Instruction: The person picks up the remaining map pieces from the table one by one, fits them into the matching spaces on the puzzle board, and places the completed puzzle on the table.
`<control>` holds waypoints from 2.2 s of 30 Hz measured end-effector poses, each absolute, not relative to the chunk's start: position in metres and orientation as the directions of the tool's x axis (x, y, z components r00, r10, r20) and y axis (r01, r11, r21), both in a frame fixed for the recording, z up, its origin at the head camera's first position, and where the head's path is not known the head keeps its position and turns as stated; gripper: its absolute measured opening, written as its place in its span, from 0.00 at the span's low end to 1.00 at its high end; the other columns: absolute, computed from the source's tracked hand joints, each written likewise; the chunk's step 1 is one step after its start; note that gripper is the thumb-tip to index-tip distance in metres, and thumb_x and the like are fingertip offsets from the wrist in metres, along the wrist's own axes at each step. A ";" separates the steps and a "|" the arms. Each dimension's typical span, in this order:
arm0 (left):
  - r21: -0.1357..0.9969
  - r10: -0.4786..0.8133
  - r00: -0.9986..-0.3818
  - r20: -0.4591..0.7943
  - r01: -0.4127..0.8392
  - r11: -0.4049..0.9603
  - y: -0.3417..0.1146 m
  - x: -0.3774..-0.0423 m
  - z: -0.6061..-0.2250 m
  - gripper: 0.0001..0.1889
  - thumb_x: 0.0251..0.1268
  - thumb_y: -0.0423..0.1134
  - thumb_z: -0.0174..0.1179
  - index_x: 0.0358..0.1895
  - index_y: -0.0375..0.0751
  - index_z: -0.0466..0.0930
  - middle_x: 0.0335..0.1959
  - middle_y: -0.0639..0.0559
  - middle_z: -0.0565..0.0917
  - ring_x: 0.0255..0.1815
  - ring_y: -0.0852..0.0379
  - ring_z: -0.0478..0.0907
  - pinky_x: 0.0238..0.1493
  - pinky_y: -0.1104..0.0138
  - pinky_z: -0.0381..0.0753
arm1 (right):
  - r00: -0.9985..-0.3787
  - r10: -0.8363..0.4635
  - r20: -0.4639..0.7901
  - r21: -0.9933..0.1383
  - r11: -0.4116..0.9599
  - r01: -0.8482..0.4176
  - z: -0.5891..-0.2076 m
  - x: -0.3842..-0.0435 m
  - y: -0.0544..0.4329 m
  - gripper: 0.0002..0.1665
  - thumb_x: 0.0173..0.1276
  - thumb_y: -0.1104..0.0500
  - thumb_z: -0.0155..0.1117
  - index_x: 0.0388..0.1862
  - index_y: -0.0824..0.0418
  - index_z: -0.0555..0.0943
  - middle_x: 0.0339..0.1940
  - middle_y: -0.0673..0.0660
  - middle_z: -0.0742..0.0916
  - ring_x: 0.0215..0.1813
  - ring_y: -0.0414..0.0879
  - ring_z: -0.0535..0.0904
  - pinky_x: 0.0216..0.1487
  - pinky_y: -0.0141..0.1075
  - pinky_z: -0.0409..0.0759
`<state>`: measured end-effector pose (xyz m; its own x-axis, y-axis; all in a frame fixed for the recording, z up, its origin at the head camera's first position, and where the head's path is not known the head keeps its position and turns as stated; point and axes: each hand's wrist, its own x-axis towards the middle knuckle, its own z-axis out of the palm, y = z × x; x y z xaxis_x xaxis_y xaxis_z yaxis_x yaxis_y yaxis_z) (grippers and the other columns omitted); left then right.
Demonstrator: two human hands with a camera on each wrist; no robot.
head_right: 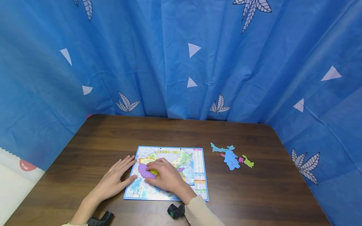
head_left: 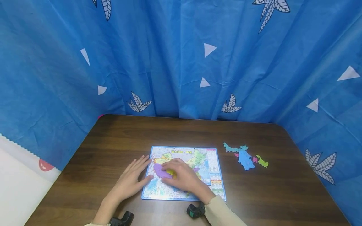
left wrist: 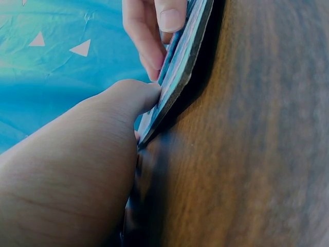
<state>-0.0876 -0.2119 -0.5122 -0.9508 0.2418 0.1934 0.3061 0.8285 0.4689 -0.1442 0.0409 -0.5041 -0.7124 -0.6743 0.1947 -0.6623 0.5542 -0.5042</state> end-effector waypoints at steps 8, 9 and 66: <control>0.474 0.233 -0.958 0.164 0.284 0.833 -0.210 -0.088 -0.511 0.35 0.72 0.59 0.61 0.76 0.45 0.71 0.79 0.44 0.68 0.82 0.43 0.59 0.81 0.42 0.51 | -0.707 -0.682 0.190 -0.497 0.554 -0.668 -0.504 -0.144 0.042 0.25 0.70 0.39 0.69 0.63 0.43 0.84 0.62 0.38 0.85 0.64 0.38 0.77 0.67 0.40 0.80; 0.474 0.233 -0.959 0.163 0.283 0.834 -0.210 -0.088 -0.511 0.35 0.72 0.59 0.61 0.76 0.45 0.70 0.79 0.44 0.68 0.82 0.43 0.59 0.81 0.42 0.51 | -0.705 -0.683 0.193 -0.496 0.552 -0.671 -0.504 -0.144 0.042 0.24 0.70 0.39 0.69 0.63 0.43 0.84 0.62 0.38 0.85 0.64 0.38 0.77 0.67 0.40 0.80; 0.478 0.232 -0.961 0.151 0.277 0.833 -0.210 -0.088 -0.509 0.36 0.72 0.59 0.61 0.76 0.44 0.70 0.78 0.43 0.69 0.82 0.42 0.60 0.81 0.41 0.51 | -0.610 -0.746 0.266 -0.473 0.451 -0.757 -0.507 -0.148 0.048 0.26 0.70 0.43 0.69 0.66 0.43 0.81 0.64 0.38 0.84 0.64 0.37 0.77 0.65 0.37 0.80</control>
<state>-0.0881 -0.2101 -0.5086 -0.9608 0.2324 0.1510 0.2768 0.8334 0.4783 -0.1484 0.0480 -0.5070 -0.6105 -0.7462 0.2656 -0.7568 0.4507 -0.4734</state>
